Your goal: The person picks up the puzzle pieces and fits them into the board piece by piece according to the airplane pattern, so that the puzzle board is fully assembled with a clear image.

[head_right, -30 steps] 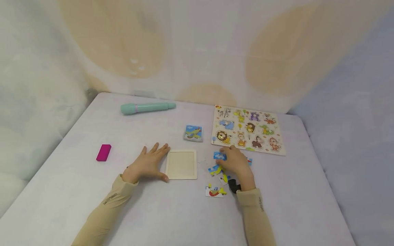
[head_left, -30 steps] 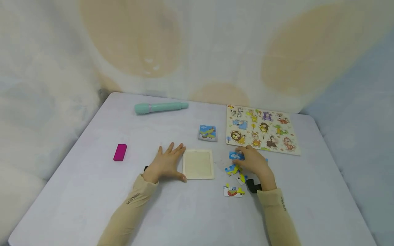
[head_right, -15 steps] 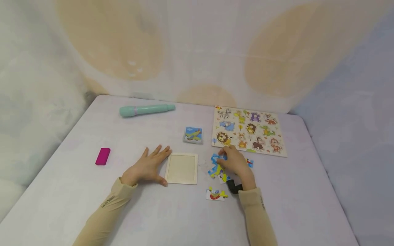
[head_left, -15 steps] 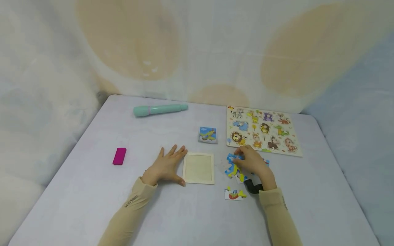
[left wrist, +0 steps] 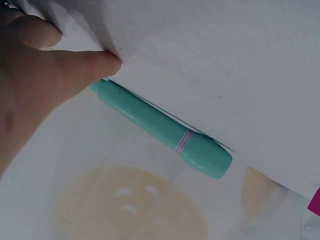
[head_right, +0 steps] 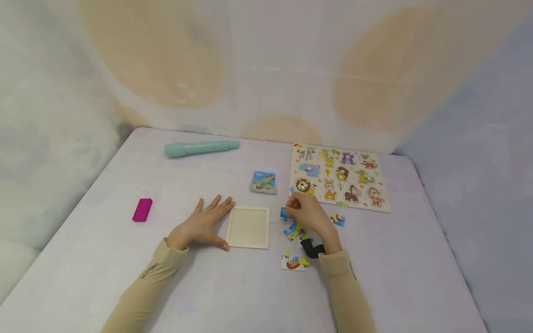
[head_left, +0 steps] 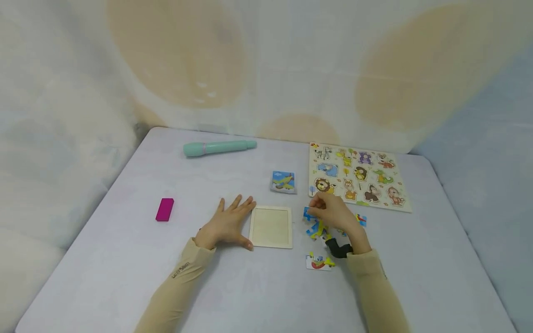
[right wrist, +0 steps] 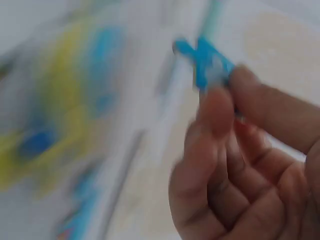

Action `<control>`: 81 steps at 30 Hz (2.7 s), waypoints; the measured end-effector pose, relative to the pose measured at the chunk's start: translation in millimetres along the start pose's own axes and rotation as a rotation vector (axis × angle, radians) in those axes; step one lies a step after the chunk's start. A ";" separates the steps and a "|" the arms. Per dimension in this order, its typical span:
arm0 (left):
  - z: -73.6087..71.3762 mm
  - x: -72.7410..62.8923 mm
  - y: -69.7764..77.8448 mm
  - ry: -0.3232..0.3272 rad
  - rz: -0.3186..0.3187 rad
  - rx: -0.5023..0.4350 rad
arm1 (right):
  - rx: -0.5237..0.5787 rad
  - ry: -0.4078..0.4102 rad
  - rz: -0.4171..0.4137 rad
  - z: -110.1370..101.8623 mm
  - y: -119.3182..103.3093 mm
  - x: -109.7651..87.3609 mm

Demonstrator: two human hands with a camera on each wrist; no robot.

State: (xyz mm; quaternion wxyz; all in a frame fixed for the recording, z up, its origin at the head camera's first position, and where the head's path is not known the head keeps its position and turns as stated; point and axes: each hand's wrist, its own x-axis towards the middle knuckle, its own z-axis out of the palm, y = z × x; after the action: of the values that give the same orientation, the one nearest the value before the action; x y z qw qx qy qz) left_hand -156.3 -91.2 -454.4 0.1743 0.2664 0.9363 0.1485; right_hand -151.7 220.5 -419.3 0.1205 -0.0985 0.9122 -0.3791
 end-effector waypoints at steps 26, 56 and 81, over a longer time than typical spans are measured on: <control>-4.6 1.9 11.3 -0.017 0.023 0.017 | -0.072 -0.091 0.031 74.4 -60.9 63.9; -1.6 0.4 10.0 -0.015 0.015 -0.002 | -0.098 0.057 0.222 -22.6 51.1 -28.0; -0.2 3.8 16.4 -0.028 0.106 -0.063 | 0.147 -0.107 0.089 41.6 -36.0 35.4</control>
State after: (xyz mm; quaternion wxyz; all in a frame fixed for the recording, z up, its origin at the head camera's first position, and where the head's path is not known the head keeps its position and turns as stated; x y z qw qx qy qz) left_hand -152.0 -75.8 -449.1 0.1876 0.3122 0.9131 0.1832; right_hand -170.0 158.1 -427.1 0.1928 -0.0691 0.8776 -0.4334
